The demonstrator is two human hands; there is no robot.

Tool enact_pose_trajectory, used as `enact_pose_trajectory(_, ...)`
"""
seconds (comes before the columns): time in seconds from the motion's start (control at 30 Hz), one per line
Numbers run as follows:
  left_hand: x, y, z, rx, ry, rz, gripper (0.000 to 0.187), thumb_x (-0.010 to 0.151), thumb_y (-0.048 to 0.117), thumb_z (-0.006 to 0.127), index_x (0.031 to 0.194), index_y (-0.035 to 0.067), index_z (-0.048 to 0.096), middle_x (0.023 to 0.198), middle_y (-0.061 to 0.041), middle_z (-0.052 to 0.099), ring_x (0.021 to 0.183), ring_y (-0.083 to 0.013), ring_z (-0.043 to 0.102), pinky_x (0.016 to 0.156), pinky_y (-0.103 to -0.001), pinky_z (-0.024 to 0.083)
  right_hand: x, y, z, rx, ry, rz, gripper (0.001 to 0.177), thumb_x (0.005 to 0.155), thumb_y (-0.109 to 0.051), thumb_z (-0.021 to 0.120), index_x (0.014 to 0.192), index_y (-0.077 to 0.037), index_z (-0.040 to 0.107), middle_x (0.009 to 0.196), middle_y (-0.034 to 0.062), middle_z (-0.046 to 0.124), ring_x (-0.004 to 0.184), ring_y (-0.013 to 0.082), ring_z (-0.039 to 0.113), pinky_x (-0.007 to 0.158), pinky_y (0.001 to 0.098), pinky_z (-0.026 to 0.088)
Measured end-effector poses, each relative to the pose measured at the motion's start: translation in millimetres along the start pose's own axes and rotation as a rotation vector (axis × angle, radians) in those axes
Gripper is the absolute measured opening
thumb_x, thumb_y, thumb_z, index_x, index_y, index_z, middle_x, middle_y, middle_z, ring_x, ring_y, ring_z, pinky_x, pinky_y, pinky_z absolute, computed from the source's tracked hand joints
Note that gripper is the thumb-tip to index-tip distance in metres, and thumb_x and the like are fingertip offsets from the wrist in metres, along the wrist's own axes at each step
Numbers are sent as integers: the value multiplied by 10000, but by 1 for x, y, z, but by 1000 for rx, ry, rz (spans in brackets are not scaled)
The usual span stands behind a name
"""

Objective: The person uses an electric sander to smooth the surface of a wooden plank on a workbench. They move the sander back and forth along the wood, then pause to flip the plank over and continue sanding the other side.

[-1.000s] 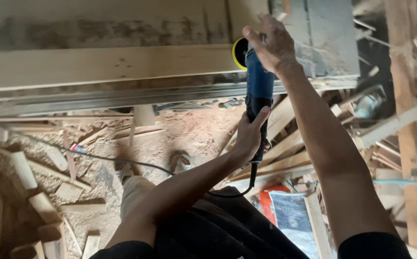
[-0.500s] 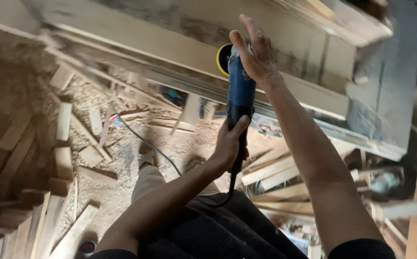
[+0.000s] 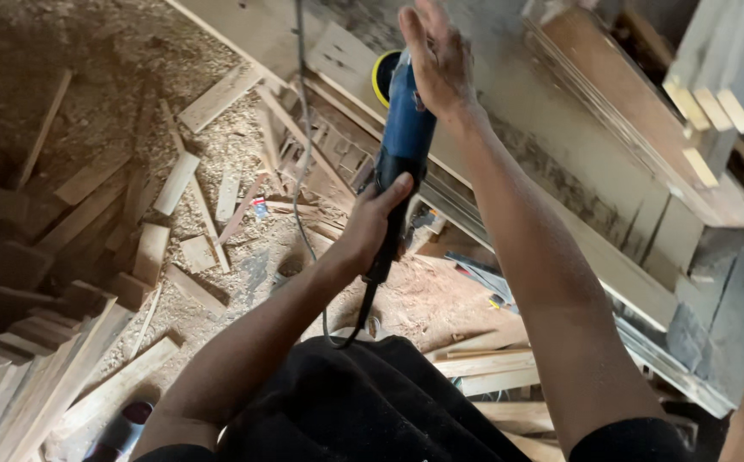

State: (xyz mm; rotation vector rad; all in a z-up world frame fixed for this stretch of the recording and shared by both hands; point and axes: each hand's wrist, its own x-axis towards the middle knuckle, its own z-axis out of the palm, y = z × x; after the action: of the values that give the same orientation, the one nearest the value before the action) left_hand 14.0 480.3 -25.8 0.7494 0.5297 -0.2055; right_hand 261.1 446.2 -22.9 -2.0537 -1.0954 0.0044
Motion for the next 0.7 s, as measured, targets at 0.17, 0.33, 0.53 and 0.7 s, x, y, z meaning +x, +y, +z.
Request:
enact_pose_trajectory(0.17,-6,40,-31,8,36,28,535,964,467,609,1216,6,509,680,-121,543,417,-235,545,373,-349,495,43,-28,40,-87,25,-56,706,1084,-698,341,1367,-134,658,1106,129,845,917,295,797,653,385,481)
enact_pose_trajectory(0.33,-15,62,-48,37,29,9,619,946,517,591,1261,-9,507,712,-122,552,474,-227,568,435,-346,520,63,-24,65,-57,17,-57,627,1074,-597,466,1190,-42,733,1103,156,821,959,346,787,710,426,555)
enact_pose_trajectory(0.53,-28,65,-51,15,45,-23,546,951,505,600,1202,43,452,745,-127,522,448,-223,541,421,-331,495,63,-43,74,-118,68,46,702,985,-702,510,1042,-73,817,904,54,824,799,207,773,663,367,549)
enact_pose_trajectory(0.7,-29,51,-54,-4,115,-15,544,944,503,630,1166,37,456,609,-145,508,393,-273,556,360,-379,486,51,-47,77,-22,48,59,633,981,-637,595,1066,-32,765,773,50,742,653,175,726,543,342,528)
